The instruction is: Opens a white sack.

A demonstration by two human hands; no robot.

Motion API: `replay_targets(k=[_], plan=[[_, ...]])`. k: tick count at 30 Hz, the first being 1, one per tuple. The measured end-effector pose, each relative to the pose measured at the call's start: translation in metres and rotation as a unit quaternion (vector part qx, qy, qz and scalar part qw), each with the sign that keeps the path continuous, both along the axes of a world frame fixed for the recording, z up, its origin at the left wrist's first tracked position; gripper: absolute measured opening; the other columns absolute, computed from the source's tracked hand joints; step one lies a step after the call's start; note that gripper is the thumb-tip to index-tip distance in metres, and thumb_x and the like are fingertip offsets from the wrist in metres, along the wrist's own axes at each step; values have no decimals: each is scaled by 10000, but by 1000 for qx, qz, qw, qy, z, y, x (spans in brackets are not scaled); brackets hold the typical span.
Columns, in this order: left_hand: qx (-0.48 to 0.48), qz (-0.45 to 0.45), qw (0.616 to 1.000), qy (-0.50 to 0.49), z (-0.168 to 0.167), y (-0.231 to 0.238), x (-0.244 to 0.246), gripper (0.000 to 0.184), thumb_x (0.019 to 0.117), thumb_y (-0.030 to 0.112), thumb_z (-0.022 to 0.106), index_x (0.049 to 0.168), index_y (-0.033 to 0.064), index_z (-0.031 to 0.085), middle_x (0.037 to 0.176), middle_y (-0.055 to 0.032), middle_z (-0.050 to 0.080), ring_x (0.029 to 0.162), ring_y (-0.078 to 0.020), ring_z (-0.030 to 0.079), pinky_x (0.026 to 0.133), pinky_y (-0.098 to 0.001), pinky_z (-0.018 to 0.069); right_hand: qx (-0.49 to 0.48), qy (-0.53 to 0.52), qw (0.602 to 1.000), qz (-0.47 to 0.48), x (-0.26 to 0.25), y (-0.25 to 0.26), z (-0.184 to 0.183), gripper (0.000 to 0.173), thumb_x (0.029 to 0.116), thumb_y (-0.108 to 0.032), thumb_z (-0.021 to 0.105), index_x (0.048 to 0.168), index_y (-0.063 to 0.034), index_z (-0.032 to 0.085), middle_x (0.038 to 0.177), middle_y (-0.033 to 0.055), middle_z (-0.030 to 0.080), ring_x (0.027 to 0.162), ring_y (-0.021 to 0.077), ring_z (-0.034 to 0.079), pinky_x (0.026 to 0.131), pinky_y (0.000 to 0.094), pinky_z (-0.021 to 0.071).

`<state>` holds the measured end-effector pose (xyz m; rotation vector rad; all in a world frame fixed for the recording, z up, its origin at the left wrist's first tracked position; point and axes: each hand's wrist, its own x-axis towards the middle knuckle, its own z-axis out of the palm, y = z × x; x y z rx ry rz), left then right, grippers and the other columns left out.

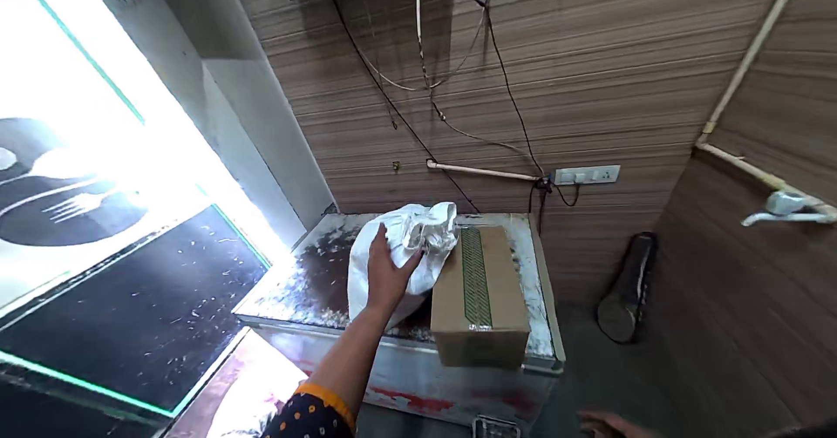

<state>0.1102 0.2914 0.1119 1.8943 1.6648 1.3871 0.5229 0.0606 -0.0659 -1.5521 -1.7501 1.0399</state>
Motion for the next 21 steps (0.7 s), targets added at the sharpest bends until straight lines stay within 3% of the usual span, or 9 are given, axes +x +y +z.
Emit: replay_targets(k=[2,4,5,7,9,14,19,21], plan=[[-9,-26,1000,12,16,35,6,1096,791,368,879,1618,51,234,1604,-236,360,1451,-384,410,1166,-573,386,36,6,999,32,-2,51,26,294,1023,-107,585,1294,-70,694,1155,86,759,1025,193,736,937,414,596],[-41,-62,996,43,25,59,9,1015,776,312,898,1588,79,337,1563,-219,432,1424,-375,451,1164,-580,389,80,22,994,69,-10,96,46,288,1013,-96,583,1272,-76,708,1143,58,766,1020,157,739,938,385,604],[-45,-82,993,71,23,67,10,838,800,260,878,1505,55,475,1475,-205,540,1358,-358,531,1134,-575,432,101,33,991,84,-15,116,52,287,1008,-95,582,1262,-80,716,1133,50,767,1017,144,738,940,375,606],[-4,-133,981,139,10,76,13,349,831,91,806,1166,31,728,1183,-150,717,1131,-294,678,1009,-530,546,145,55,982,108,-26,151,61,272,1013,-104,578,1235,-88,734,1117,39,769,1009,132,738,937,360,612],[83,-165,960,212,-16,70,16,158,841,13,728,969,87,783,1032,-80,751,1061,-244,699,965,-469,569,195,80,970,118,-41,178,66,262,1017,-114,559,1195,-94,751,1094,26,776,997,121,742,925,344,622],[157,-165,949,218,-82,59,4,199,839,3,701,953,133,799,1034,-21,769,1030,-187,708,924,-363,583,278,114,950,88,-86,223,95,263,1026,-184,542,1143,-157,776,1037,-11,778,901,105,739,800,307,637],[128,-222,948,190,-98,73,-7,225,857,1,677,996,137,791,1092,-13,768,1061,-168,704,948,-328,569,345,43,935,68,-149,292,148,237,981,-210,580,1105,-193,781,1051,-73,745,887,58,707,769,295,631],[124,-236,947,178,-102,77,-9,207,888,18,665,1005,136,789,1095,-11,765,1064,-167,698,955,-322,565,330,5,943,34,-175,326,157,201,977,-200,615,1093,-202,779,1038,-77,730,850,46,689,752,289,620]])
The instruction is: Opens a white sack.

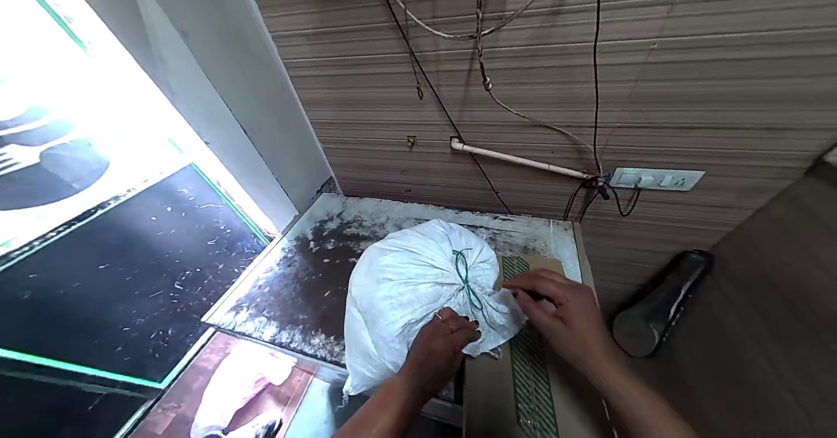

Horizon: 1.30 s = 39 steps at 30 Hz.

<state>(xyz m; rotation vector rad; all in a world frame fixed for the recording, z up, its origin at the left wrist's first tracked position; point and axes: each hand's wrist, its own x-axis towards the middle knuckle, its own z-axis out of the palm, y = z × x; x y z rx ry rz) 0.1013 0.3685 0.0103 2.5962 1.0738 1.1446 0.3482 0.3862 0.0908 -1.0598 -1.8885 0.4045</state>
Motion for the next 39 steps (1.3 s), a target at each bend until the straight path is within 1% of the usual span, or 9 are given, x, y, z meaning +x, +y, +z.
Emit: replay_targets(k=[4,6,9,16,23,27,31,35,39], plan=[[-5,-11,1000,-8,-3,5,-4,209,901,14,651,998,139,787,1099,-7,768,1064,-166,700,958,-314,559,-105,-62,993,1,-41,58,5,227,985,-223,684,1194,-169,754,1001,-8,706,801,104,672,723,322,602],[-9,-15,1000,-15,-4,5,-5,223,900,-3,643,1000,139,783,1098,-9,766,1065,-166,697,957,-312,559,-139,-71,987,36,-54,71,7,143,958,-222,735,1076,-144,757,917,-9,712,763,107,665,713,328,587],[-11,-22,999,-28,-6,6,-7,233,903,-7,630,1010,137,780,1108,-10,764,1073,-168,693,963,-314,556,-83,-35,995,32,-60,78,21,32,941,-137,735,910,-131,740,796,-17,696,651,99,623,604,316,541],[-12,-19,997,-73,8,14,-6,211,910,23,624,976,145,783,1072,4,762,1075,-131,680,973,-281,542,24,89,996,-12,-51,92,50,37,938,-95,695,927,-99,730,851,-15,717,691,67,642,622,245,550],[-27,-32,999,-33,-4,12,-7,214,917,21,618,992,143,777,1063,-9,769,1040,-156,701,936,-307,563,-257,350,883,176,-64,69,32,241,1079,-144,495,944,-46,668,721,50,622,624,128,620,640,308,589],[-48,-39,998,-21,0,12,-11,245,849,-32,620,937,127,784,1012,-13,771,1018,-155,705,935,-312,561,-194,224,930,215,-52,83,25,248,1059,-115,519,878,-48,674,693,7,572,543,67,482,497,207,425],[-69,-42,997,-9,2,11,-16,250,835,-57,620,925,106,788,998,-45,775,1007,-199,721,929,-371,578,-61,101,984,133,-19,112,60,231,1035,-98,498,966,-12,702,788,-28,646,614,9,534,586,216,481],[-58,-34,997,-36,11,14,-16,277,831,-52,595,916,129,787,996,-3,774,1010,-148,709,939,-327,565,45,137,982,123,5,130,84,252,1054,-158,522,874,-69,675,720,-46,606,528,22,484,479,201,421],[-86,-26,996,-5,8,3,-19,268,859,-51,599,942,122,787,1017,-41,773,1037,-194,717,959,-375,566,-5,75,982,175,4,113,79,228,1038,-182,552,922,-65,710,730,-11,656,516,48,526,454,217,449]])
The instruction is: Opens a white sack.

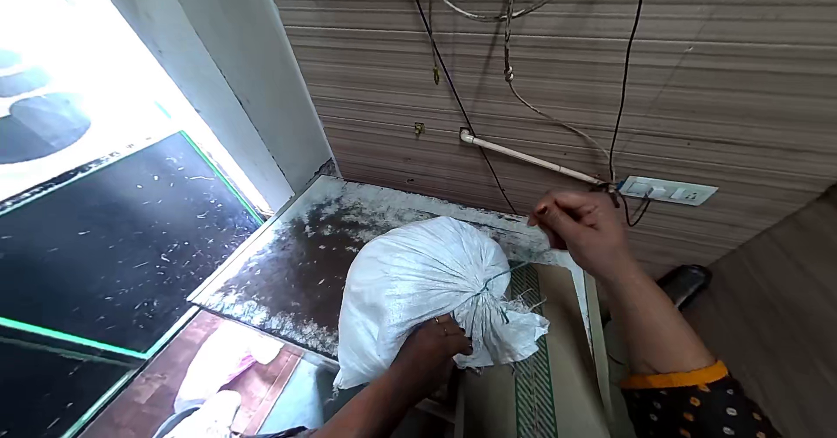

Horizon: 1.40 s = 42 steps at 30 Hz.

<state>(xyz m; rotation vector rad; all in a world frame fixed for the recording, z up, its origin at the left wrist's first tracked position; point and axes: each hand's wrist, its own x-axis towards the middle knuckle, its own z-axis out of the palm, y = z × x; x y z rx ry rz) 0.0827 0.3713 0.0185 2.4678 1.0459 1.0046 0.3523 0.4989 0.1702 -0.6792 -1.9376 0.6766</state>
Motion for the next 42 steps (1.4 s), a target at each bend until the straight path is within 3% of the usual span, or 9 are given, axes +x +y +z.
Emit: replay_targets(k=[4,9,13,18,24,33,36,40,42], plan=[[15,12,1000,-20,0,-14,3,272,869,-55,591,949,128,776,1015,-35,763,1046,-191,695,973,-347,548,-26,-244,969,5,-7,-23,-33,139,959,-291,715,1036,-201,786,867,-75,740,666,59,657,619,317,585],[13,-12,1000,3,7,-15,10,239,881,-12,601,969,134,769,1017,-26,751,1057,-194,681,958,-348,553,44,-285,957,-37,-26,-36,-73,185,968,-226,687,1126,-245,781,1060,-82,750,935,68,702,866,361,603],[-156,-75,978,115,52,-13,0,354,829,31,625,1139,145,753,1195,-74,726,1204,-262,650,1022,-505,529,33,-242,968,-57,-26,-41,-82,134,972,-219,678,1047,-190,786,895,-54,747,785,64,694,775,320,602],[-26,146,987,-56,71,10,17,169,980,191,617,1021,111,761,827,16,698,618,-68,625,573,-280,579,-25,-176,981,-81,-26,-46,-80,159,1024,-235,618,1016,-178,767,809,-62,718,700,52,665,675,311,581],[-55,200,976,60,83,36,44,141,967,173,660,896,98,756,781,-13,673,683,-133,642,655,-343,578,-74,-145,980,-117,-36,-54,-93,160,1020,-263,616,922,-186,716,708,-76,644,615,53,607,581,290,530],[-133,234,941,207,96,35,63,117,978,150,637,990,45,687,895,-117,680,812,-259,702,716,-436,599,-142,-21,986,-88,-33,-62,-99,244,1058,-249,533,956,-157,734,749,-33,681,658,100,651,605,303,559],[-114,222,959,133,85,40,55,79,888,130,704,911,59,676,783,-84,654,698,-234,662,634,-429,574,-124,30,981,-147,-21,-61,-102,246,1057,-244,514,1139,-183,738,1029,-50,750,934,110,702,812,351,595],[-49,190,974,-111,63,36,33,101,777,112,730,864,124,680,593,66,523,481,-47,468,447,-230,425,-18,5,974,-227,-4,-67,-109,365,993,-411,567,1285,-227,685,1344,-84,649,1317,156,541,1135,485,402],[-103,168,949,-247,63,25,29,138,748,63,718,859,137,680,565,60,511,458,-48,454,427,-211,388,47,3,972,-229,-4,-79,-109,469,954,-526,575,1276,-204,688,1418,-31,610,1376,220,491,1168,535,340]])
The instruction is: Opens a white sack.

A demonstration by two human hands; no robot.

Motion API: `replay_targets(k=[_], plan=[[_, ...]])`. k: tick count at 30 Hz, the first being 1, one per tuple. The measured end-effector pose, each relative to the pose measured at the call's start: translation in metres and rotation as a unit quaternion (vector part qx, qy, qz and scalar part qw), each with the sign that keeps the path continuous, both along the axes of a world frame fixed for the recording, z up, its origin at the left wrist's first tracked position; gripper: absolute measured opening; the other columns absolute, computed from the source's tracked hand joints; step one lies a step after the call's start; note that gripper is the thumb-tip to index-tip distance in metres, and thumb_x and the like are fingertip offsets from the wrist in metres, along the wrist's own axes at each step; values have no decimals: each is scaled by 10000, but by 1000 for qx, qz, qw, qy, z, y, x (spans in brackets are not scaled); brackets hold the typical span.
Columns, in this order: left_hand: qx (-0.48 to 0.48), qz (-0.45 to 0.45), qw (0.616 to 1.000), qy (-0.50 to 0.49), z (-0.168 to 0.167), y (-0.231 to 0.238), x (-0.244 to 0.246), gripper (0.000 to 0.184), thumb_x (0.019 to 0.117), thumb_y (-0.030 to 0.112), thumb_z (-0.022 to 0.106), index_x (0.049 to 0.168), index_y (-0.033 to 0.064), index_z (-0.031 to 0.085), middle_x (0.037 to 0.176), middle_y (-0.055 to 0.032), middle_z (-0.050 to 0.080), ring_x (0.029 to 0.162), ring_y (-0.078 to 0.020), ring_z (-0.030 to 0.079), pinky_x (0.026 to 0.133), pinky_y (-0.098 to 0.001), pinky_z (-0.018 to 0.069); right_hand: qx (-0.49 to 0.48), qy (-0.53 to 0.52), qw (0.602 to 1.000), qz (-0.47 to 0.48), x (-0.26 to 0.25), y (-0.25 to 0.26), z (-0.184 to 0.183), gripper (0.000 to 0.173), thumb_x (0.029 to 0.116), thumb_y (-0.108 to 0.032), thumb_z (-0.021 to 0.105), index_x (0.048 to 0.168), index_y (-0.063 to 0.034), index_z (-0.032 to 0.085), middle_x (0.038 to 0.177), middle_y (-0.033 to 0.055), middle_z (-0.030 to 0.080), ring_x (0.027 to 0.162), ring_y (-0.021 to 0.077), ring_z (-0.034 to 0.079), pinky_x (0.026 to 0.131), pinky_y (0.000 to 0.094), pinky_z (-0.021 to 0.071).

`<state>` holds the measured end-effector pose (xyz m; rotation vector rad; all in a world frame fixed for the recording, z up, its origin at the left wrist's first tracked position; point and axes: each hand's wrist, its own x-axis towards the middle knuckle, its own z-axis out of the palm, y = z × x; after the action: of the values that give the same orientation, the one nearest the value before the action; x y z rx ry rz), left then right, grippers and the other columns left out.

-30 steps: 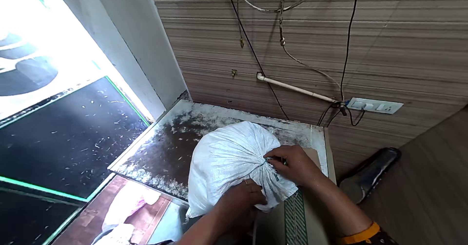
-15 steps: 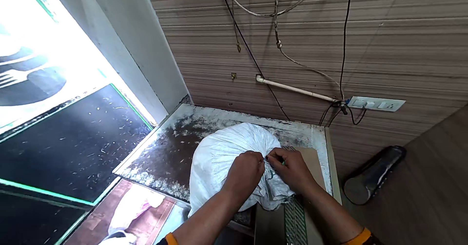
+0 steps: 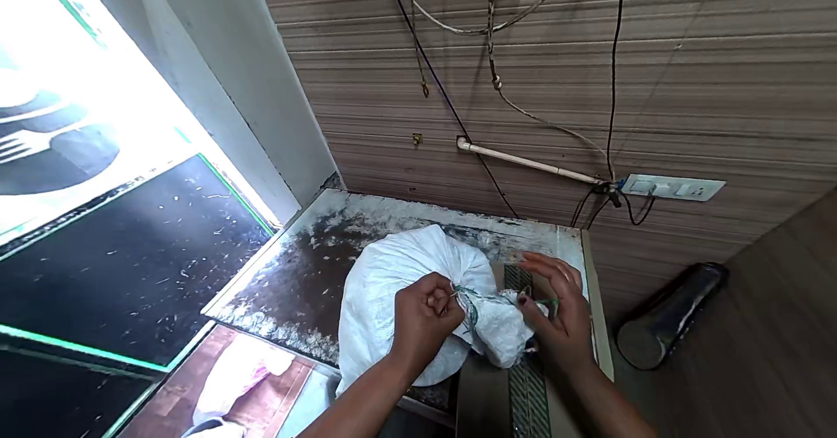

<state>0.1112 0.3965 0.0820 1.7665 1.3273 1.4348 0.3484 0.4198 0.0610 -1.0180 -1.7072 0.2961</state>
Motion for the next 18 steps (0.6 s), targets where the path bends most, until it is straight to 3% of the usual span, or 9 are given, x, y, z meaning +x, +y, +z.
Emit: replay_targets(k=[2,4,7,10,13,14,16,18], plan=[[-43,-59,986,-148,-5,-11,-9,155,762,41,681,891,126,683,578,16,522,462,-69,463,435,-224,390,55,-3,998,30,-1,-15,-2,648,901,-691,582,1327,-207,647,1488,28,550,1424,274,437,1196,581,281],[-33,-132,958,-252,-12,-18,-23,154,823,76,681,955,152,703,637,23,571,499,-28,511,463,-185,443,107,-16,993,42,-3,-26,-5,785,819,-817,590,1390,-279,560,1539,31,494,1454,286,411,1200,587,284],[-30,-151,948,-280,-10,-25,-32,59,892,152,765,931,126,728,701,-8,638,568,-53,589,539,-203,517,145,-39,988,35,-6,-39,-7,695,814,-773,663,1397,-416,539,1598,-28,389,1492,275,331,1188,546,309],[-88,-59,986,-130,0,-27,-24,109,889,151,755,837,93,679,599,-21,602,502,-119,589,492,-265,533,151,-61,987,7,-14,-46,-3,439,915,-648,651,1298,-434,640,1587,-36,400,1512,271,294,1208,528,292],[-22,45,998,45,11,-22,-23,72,842,188,711,792,167,664,572,68,550,462,-52,517,425,-227,453,119,-92,988,18,-19,-43,0,206,972,-492,649,1133,-399,738,1564,1,465,1507,301,302,1208,555,257],[6,77,992,95,17,-20,-26,60,834,202,710,797,180,668,587,89,564,469,-29,527,422,-217,465,106,-99,989,33,-19,-41,-3,153,981,-453,649,1042,-362,756,1532,7,507,1495,309,326,1205,566,266],[34,131,973,186,28,-15,-36,81,852,220,706,808,168,663,600,95,563,485,-22,526,439,-233,470,80,-118,987,69,-20,-41,-9,217,1019,-424,600,912,-296,739,1454,-26,581,1449,274,396,1177,552,311],[26,171,952,252,34,-12,-47,118,879,199,715,802,138,650,596,59,557,498,-71,536,463,-294,481,67,-130,984,98,-24,-45,-13,257,1038,-421,578,900,-265,728,1371,-67,634,1382,220,465,1144,512,353]])
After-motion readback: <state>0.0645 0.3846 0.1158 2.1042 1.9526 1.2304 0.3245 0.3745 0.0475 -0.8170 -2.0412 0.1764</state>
